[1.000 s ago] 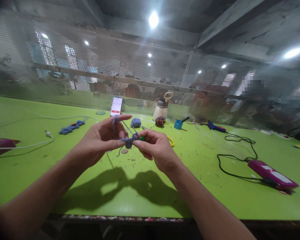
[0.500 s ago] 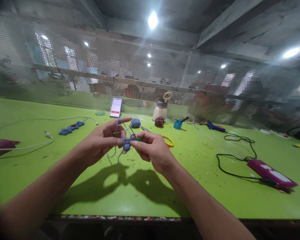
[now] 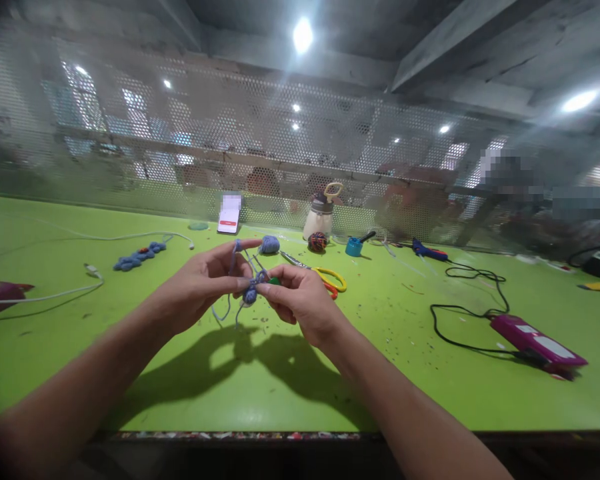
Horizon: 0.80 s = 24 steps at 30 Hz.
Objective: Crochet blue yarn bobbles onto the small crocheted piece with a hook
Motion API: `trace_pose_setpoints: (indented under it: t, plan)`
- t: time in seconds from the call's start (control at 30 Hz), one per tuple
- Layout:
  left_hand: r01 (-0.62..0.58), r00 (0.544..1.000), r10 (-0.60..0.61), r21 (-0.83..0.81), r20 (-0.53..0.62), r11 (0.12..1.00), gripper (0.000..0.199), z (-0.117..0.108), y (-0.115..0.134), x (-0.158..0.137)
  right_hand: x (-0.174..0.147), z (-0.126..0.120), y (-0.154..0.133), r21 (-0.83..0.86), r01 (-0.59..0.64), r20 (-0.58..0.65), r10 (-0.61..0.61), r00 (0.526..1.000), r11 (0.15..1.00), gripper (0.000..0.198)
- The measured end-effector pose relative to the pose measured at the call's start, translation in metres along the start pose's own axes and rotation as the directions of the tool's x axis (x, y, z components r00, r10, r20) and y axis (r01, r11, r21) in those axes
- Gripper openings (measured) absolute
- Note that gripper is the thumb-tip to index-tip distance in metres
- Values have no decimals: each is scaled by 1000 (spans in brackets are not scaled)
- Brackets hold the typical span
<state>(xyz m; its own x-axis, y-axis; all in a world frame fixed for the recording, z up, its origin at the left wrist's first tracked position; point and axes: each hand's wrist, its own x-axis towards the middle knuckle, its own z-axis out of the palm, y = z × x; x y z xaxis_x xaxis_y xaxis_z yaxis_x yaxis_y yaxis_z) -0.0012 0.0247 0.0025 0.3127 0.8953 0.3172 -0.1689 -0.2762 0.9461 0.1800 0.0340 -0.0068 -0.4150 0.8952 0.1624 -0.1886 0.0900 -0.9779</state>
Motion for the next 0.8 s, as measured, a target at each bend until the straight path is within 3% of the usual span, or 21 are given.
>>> trace_pose_setpoints:
  t: [0.37,0.8]
  plan:
    - [21,996,-18,35,-84,999,82,1,-4,5,5,-4,4,-34,-6,-17,6,1000,999,24]
    - [43,990,-47,-28,-136,999,73,-2,-6,5,5,-11,2,-107,42,53,-36,998,993,39]
